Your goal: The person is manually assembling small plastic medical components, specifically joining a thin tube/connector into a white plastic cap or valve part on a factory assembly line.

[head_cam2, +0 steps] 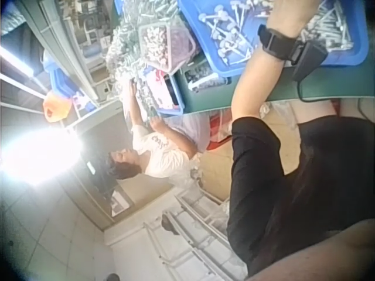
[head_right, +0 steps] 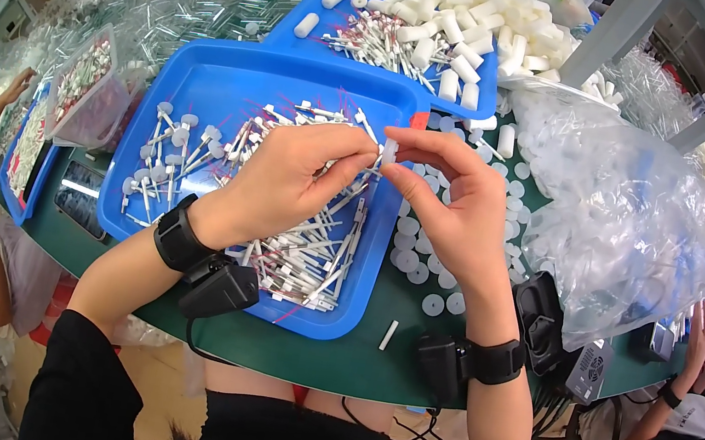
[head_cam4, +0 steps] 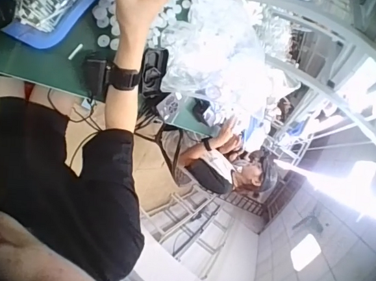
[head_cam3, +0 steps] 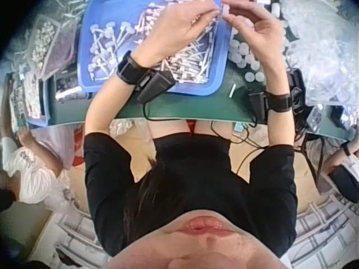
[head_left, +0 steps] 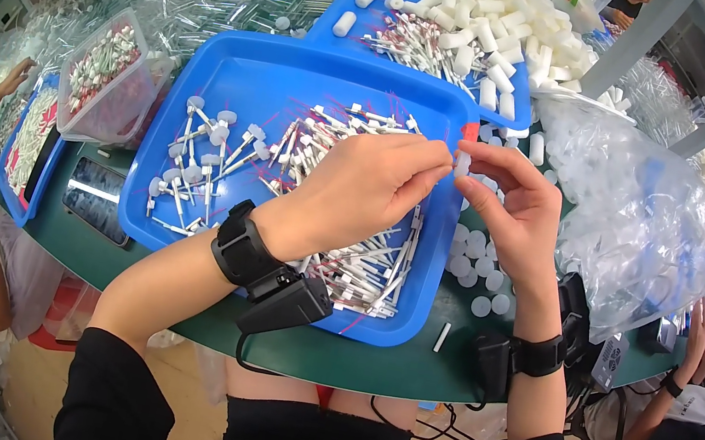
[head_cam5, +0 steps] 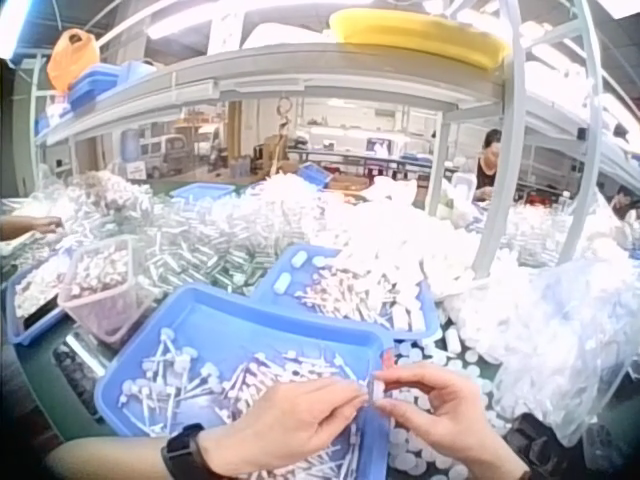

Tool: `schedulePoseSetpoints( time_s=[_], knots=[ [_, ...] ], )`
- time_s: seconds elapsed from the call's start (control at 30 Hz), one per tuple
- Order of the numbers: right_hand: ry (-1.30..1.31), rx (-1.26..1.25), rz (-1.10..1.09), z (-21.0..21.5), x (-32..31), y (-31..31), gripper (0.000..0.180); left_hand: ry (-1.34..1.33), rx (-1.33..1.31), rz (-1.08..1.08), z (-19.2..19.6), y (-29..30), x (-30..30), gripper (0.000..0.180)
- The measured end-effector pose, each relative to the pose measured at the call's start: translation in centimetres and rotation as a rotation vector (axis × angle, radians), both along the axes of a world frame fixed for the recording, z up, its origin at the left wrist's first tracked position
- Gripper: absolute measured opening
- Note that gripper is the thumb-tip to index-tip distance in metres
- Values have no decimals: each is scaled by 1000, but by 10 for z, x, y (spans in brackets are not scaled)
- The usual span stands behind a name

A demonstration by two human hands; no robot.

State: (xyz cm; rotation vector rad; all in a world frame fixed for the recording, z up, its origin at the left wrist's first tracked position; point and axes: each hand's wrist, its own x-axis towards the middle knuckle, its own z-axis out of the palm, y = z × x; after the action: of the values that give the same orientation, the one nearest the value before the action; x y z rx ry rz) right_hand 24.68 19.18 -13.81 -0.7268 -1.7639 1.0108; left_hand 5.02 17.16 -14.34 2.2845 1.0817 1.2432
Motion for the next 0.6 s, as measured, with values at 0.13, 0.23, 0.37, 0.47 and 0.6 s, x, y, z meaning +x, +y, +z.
schedulePoseSetpoints(
  time_s=[0.13,0.23,0.37,0.47,0.6],
  knots=[
    [-6,-9,2,1,1,0,28,33,5,-4,0,0,0,10],
    [9,-23,7,0,1,-1,29,42,3,1,0,0,-1,10],
    [59,-57,79,-1,3,1,30,60,10,13,0,-1,0,11],
    [18,-57,68,1,5,1,30,111,-30,29,3,-3,0,10],
    [11,-85,33,2,7,2,31,85,-5,36,3,-3,0,10]
  ],
)
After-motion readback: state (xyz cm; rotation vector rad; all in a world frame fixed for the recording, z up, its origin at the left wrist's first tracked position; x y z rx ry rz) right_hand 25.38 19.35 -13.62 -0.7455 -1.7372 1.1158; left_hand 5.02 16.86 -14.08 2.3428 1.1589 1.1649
